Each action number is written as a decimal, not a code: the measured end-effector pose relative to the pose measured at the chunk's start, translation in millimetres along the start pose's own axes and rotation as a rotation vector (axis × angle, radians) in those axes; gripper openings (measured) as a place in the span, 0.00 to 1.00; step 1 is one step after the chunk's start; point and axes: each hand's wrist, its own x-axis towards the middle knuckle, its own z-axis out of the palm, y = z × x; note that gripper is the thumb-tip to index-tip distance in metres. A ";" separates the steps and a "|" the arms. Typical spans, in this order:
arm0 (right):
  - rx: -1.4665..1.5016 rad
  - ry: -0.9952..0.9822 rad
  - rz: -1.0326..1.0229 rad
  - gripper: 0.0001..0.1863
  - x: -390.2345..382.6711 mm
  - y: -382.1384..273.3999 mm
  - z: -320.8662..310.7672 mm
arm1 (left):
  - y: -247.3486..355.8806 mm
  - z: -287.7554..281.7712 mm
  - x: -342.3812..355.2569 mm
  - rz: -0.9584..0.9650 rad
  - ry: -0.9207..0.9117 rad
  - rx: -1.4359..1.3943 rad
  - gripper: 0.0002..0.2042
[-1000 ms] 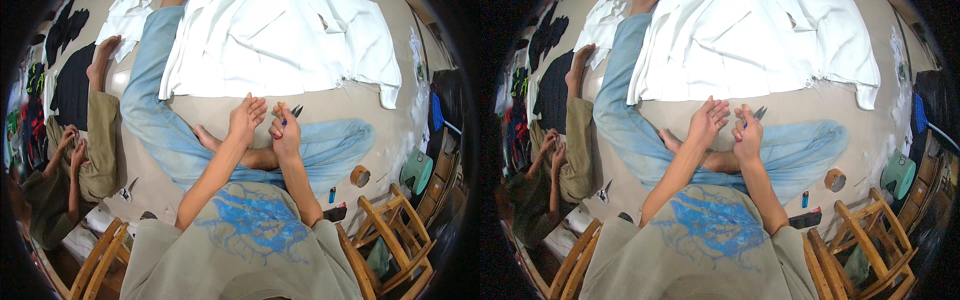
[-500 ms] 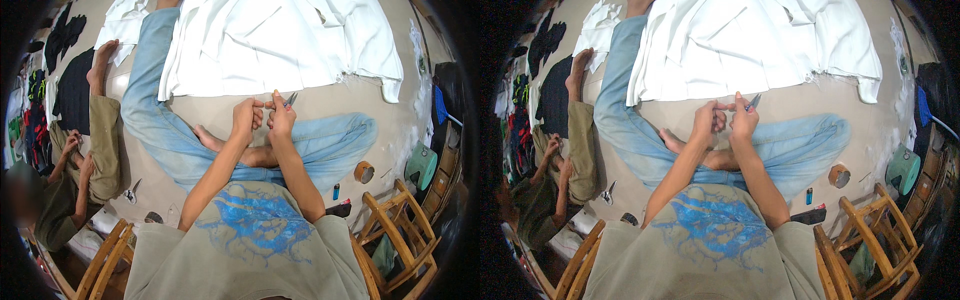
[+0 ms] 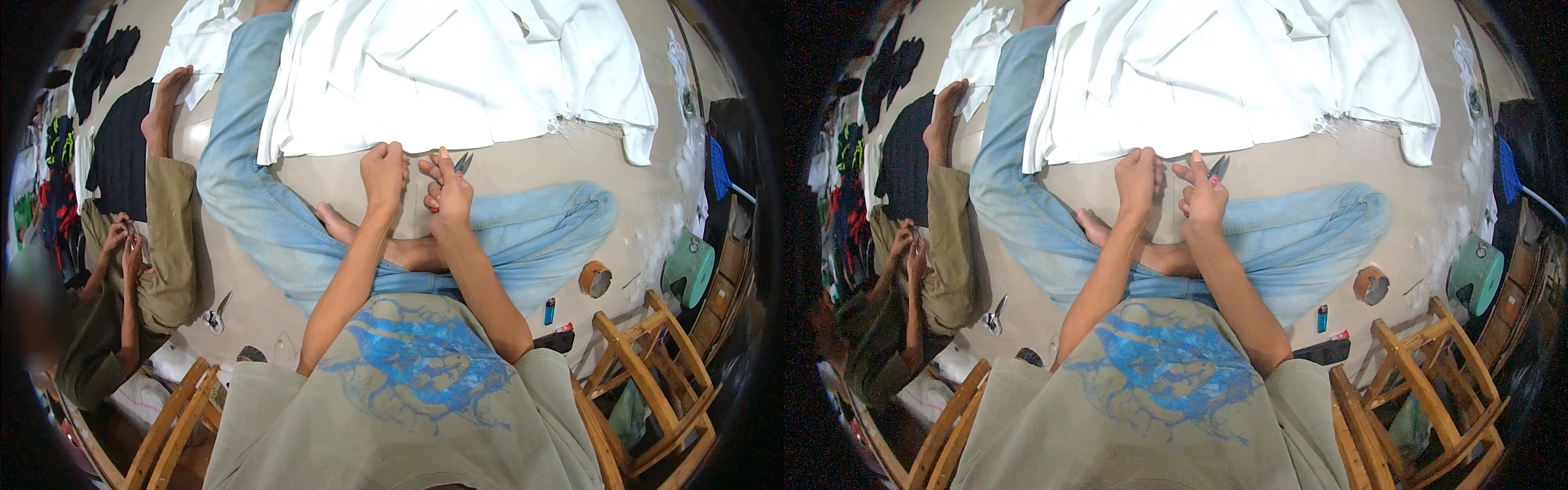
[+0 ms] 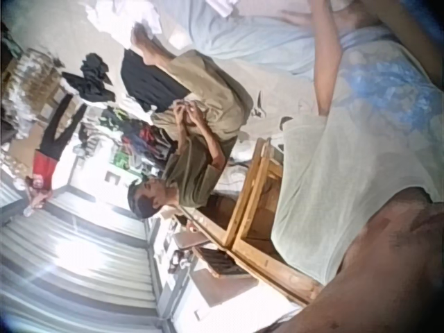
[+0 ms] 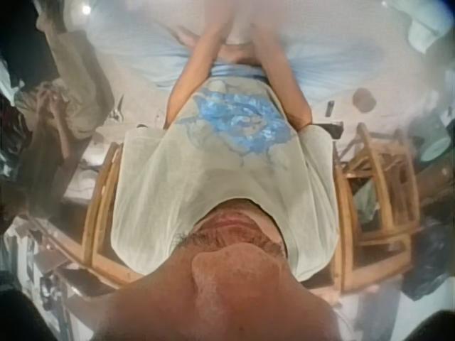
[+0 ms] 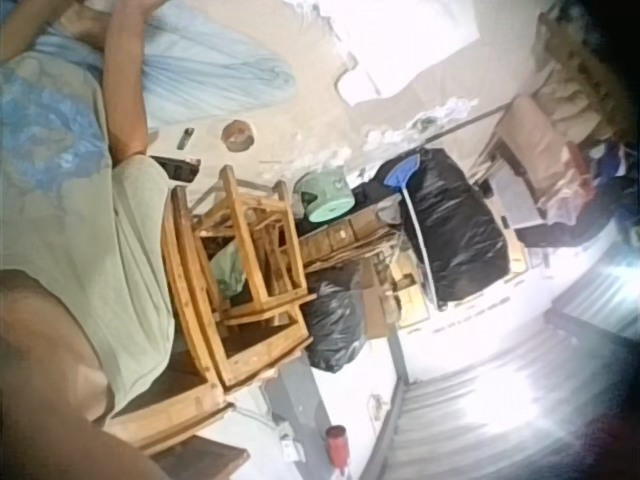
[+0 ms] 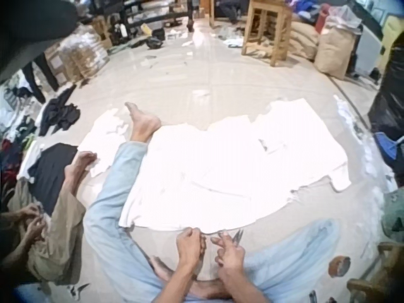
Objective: The person sits on the floor and uses scissors to cut a large white fabric sheet into vertical strips. They repeatedly align the fabric, make cuts along the length, and separate the resulting pieces.
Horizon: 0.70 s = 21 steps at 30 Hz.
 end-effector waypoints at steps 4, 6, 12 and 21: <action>0.093 -0.006 -0.008 0.16 19.2 4.9 -2.5 | -7.7 -19.9 -8.9 -0.021 -0.112 -0.095 0.15; 0.106 -0.010 -0.021 0.14 27.3 8.4 -7.1 | -12.1 -20.5 -10.1 -0.055 -0.144 -0.129 0.17; 0.052 -0.007 -0.088 0.13 20.1 2.7 -5.9 | 5.1 9.5 -17.0 -0.232 -0.248 -0.278 0.19; 0.003 0.027 -0.156 0.14 26.2 -0.2 -5.6 | -27.5 2.4 -8.3 -0.112 -0.267 -0.260 0.18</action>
